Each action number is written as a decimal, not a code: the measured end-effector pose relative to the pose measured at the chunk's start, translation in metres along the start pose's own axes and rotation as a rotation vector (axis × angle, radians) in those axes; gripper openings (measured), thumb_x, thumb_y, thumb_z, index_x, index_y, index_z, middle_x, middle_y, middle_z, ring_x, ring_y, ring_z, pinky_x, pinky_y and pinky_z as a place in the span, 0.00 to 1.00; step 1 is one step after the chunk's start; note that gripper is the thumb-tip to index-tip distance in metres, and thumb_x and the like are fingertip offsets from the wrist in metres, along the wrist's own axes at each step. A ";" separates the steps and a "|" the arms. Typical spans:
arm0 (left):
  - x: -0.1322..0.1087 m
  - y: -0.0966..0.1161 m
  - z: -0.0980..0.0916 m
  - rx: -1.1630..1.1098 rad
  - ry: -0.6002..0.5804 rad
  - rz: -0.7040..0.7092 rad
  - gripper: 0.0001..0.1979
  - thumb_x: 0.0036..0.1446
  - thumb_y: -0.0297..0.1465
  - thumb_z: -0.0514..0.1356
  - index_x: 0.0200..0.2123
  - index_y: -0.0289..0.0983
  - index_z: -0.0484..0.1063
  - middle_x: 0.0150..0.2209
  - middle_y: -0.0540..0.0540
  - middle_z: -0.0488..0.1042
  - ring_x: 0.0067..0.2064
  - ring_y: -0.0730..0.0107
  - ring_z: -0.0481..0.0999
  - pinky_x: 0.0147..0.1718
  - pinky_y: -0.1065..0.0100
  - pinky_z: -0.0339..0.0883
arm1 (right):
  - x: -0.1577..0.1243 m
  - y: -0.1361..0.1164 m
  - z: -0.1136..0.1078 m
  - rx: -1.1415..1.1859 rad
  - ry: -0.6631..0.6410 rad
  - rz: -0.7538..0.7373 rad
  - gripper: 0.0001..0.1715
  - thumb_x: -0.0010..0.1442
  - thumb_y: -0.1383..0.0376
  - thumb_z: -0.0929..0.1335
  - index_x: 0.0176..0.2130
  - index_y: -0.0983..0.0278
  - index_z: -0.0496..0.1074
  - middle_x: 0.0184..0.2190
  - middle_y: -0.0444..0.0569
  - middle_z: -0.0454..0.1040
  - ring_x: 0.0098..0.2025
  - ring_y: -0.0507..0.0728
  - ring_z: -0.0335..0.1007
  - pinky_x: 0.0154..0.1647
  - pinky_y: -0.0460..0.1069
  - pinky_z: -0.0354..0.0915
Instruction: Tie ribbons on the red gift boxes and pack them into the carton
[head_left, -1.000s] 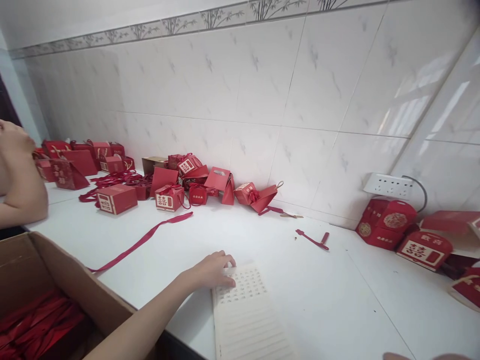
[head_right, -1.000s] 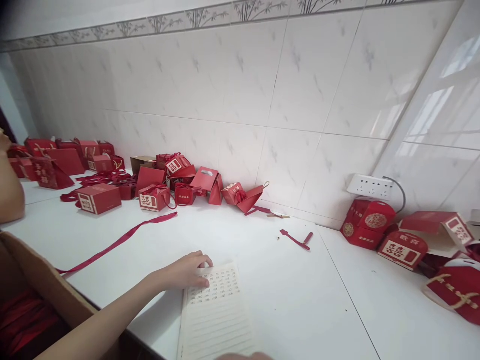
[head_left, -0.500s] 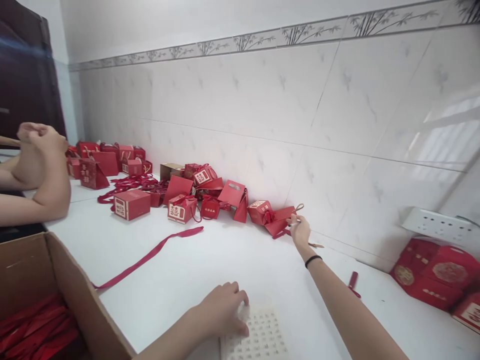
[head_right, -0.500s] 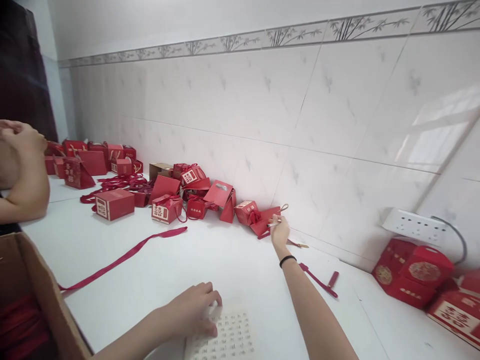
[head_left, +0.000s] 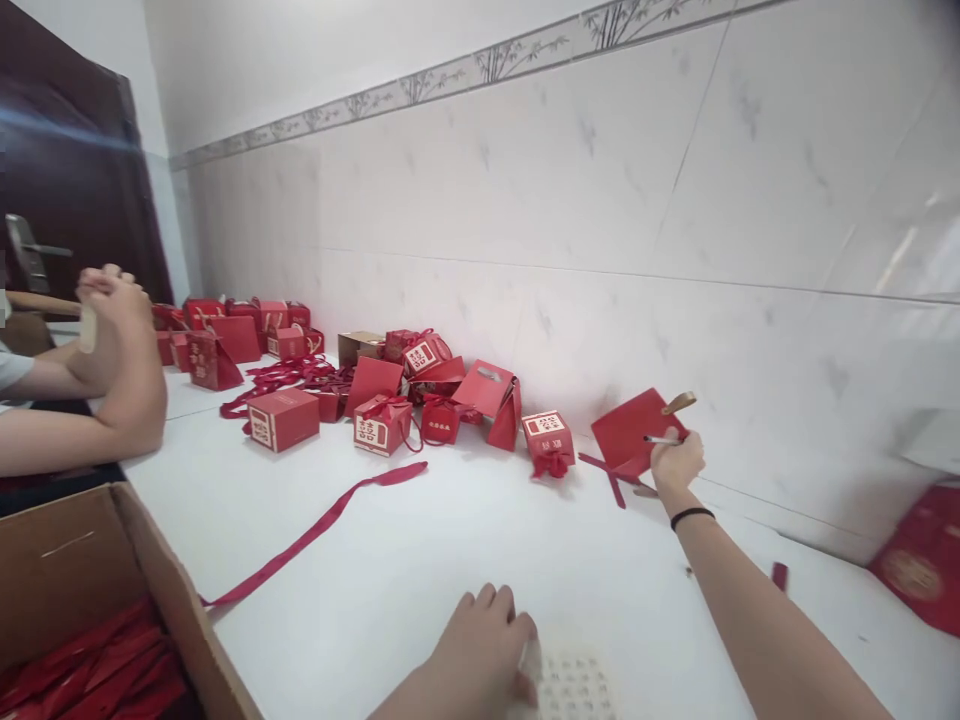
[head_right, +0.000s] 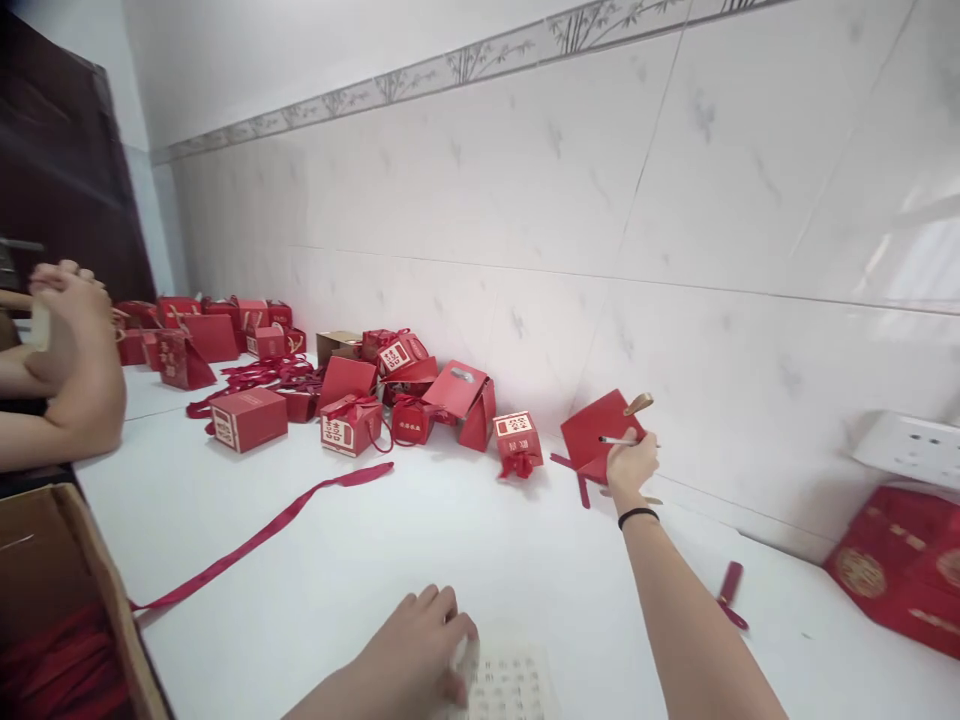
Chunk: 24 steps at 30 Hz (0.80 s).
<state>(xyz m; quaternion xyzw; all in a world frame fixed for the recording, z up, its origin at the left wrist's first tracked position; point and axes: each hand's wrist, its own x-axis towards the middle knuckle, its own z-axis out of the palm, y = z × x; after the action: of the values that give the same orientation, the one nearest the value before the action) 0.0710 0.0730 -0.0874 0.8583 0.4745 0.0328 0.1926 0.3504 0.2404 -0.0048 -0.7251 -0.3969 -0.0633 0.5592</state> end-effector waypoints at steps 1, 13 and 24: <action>-0.002 0.001 -0.001 0.016 0.028 0.012 0.19 0.50 0.38 0.60 0.45 0.39 0.70 0.45 0.38 0.69 0.48 0.50 0.66 0.45 0.54 0.61 | -0.002 0.000 -0.018 0.006 0.043 -0.010 0.16 0.61 0.54 0.54 0.32 0.62 0.58 0.28 0.54 0.65 0.36 0.62 0.65 0.39 0.56 0.61; -0.012 0.009 -0.032 -0.677 0.677 0.112 0.16 0.55 0.26 0.43 0.44 0.36 0.64 0.43 0.43 0.70 0.48 0.64 0.70 0.50 0.59 0.62 | -0.124 -0.052 -0.165 0.350 -0.852 -0.511 0.20 0.58 0.49 0.64 0.31 0.64 0.69 0.28 0.47 0.69 0.28 0.54 0.62 0.28 0.48 0.58; -0.030 0.029 -0.037 -0.815 0.674 0.357 0.13 0.54 0.42 0.53 0.34 0.38 0.66 0.33 0.47 0.72 0.36 0.67 0.71 0.37 0.67 0.67 | -0.209 -0.029 -0.148 0.538 -0.709 -0.308 0.19 0.62 0.50 0.60 0.32 0.63 0.64 0.27 0.45 0.67 0.28 0.53 0.61 0.28 0.47 0.60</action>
<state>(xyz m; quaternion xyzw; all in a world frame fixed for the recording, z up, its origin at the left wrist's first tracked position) 0.0685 0.0452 -0.0394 0.7235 0.3061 0.5185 0.3377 0.2429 0.0090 -0.0404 -0.4638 -0.6688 0.2110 0.5413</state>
